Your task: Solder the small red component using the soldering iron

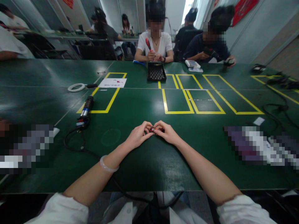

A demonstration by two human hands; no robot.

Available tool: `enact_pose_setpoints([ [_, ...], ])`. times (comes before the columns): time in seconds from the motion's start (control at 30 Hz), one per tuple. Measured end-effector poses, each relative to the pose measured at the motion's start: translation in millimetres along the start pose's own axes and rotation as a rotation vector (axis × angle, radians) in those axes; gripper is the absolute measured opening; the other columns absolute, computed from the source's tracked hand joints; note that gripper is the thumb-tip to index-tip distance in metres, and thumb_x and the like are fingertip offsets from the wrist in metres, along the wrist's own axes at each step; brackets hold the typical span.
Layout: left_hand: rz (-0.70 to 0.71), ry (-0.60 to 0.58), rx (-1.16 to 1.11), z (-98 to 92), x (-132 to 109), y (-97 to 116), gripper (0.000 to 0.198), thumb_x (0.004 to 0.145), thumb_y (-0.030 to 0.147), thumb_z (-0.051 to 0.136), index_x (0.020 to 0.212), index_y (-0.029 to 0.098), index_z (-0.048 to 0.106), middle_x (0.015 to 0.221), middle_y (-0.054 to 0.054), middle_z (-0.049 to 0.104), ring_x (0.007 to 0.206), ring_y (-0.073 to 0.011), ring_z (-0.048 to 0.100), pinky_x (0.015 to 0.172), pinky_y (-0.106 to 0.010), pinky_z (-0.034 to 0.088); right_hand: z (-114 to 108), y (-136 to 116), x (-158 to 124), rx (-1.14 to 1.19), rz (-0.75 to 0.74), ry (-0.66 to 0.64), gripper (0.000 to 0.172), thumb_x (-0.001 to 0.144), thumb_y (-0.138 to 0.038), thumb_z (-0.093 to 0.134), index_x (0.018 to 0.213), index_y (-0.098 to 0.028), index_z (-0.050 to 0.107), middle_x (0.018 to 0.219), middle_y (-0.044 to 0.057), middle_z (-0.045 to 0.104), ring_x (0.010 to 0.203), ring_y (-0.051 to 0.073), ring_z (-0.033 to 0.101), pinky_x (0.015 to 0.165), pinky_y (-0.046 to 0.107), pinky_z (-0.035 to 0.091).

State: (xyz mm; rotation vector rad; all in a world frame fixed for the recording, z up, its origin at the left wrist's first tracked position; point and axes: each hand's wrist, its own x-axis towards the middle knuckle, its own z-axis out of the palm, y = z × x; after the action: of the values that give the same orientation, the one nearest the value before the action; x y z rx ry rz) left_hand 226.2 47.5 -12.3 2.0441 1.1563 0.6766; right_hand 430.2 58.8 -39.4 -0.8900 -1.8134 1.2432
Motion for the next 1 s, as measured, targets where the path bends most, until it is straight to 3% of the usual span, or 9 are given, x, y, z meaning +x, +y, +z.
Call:
enact_pose_setpoints([
  [0.23, 0.010, 0.014, 0.051, -4.0, 0, 3, 0.024, 0.092, 0.042, 0.049, 0.101, 0.020, 0.057, 0.093, -0.003, 0.065, 0.081, -0.0147, 0.061, 0.068, -0.026, 0.046, 1, -2, 0, -0.001, 0.009, 0.012, 0.029, 0.084, -0.037, 0.066, 0.104, -0.019, 0.054, 0.083, 0.001, 0.065, 0.067, 0.011, 0.056, 0.063, 0.024, 0.044],
  [0.33, -0.007, 0.005, 0.031, -4.7, 0, 4, 0.027, 0.092, 0.044, 0.049, 0.101, 0.020, 0.057, 0.093, -0.003, 0.066, 0.081, -0.0150, 0.062, 0.068, -0.026, 0.046, 1, -2, 1, -0.049, -0.012, 0.010, 0.022, 0.086, -0.034, 0.062, 0.100, -0.019, 0.056, 0.085, 0.001, 0.064, 0.070, 0.012, 0.056, 0.065, 0.025, 0.044],
  [0.57, -0.015, 0.037, 0.025, -18.2, 2, 2, 0.032, 0.094, 0.043, 0.044, 0.112, 0.020, 0.057, 0.098, -0.004, 0.067, 0.089, -0.0166, 0.063, 0.077, -0.028, 0.048, -3, -1, 2, -0.124, 0.025, 0.095, 0.018, 0.084, -0.031, 0.063, 0.096, -0.017, 0.060, 0.073, -0.002, 0.056, 0.060, 0.011, 0.049, 0.058, 0.024, 0.040],
  [0.67, -0.035, 0.167, 0.141, -44.1, 3, -9, 0.036, 0.093, 0.044, 0.044, 0.116, 0.019, 0.055, 0.104, -0.006, 0.066, 0.093, -0.0181, 0.063, 0.082, -0.031, 0.049, -4, -1, 3, -0.104, 0.062, 0.111, 0.019, 0.083, -0.030, 0.064, 0.095, -0.017, 0.059, 0.071, -0.002, 0.056, 0.060, 0.010, 0.048, 0.058, 0.024, 0.040],
  [0.8, -0.136, 0.487, 0.510, -97.7, -3, -37, 0.039, 0.090, 0.042, 0.047, 0.121, 0.018, 0.054, 0.125, -0.011, 0.056, 0.116, -0.0255, 0.054, 0.100, -0.042, 0.044, -5, 0, 3, -0.106, 0.072, 0.096, 0.019, 0.082, -0.030, 0.064, 0.096, -0.018, 0.059, 0.071, -0.002, 0.056, 0.060, 0.010, 0.048, 0.058, 0.024, 0.040],
  [0.9, -0.369, 0.607, 0.746, -139.2, -22, -67, 0.055, 0.086, 0.041, 0.052, 0.133, 0.013, 0.045, 0.140, -0.017, 0.045, 0.131, -0.0358, 0.041, 0.107, -0.053, 0.038, -5, 1, 3, -0.104, 0.071, 0.095, 0.019, 0.082, -0.030, 0.064, 0.096, -0.017, 0.060, 0.071, -0.003, 0.055, 0.060, 0.010, 0.048, 0.058, 0.024, 0.040],
  [1.0, -0.688, 0.557, 0.830, -172.9, -49, -103, 0.078, 0.076, 0.054, 0.061, 0.139, 0.015, 0.037, 0.148, -0.020, 0.036, 0.130, -0.0455, 0.041, 0.101, -0.060, 0.043, -5, 2, 3, -0.088, 0.065, 0.088, 0.019, 0.082, -0.029, 0.064, 0.096, -0.016, 0.060, 0.070, -0.003, 0.054, 0.060, 0.010, 0.049, 0.059, 0.024, 0.040],
])
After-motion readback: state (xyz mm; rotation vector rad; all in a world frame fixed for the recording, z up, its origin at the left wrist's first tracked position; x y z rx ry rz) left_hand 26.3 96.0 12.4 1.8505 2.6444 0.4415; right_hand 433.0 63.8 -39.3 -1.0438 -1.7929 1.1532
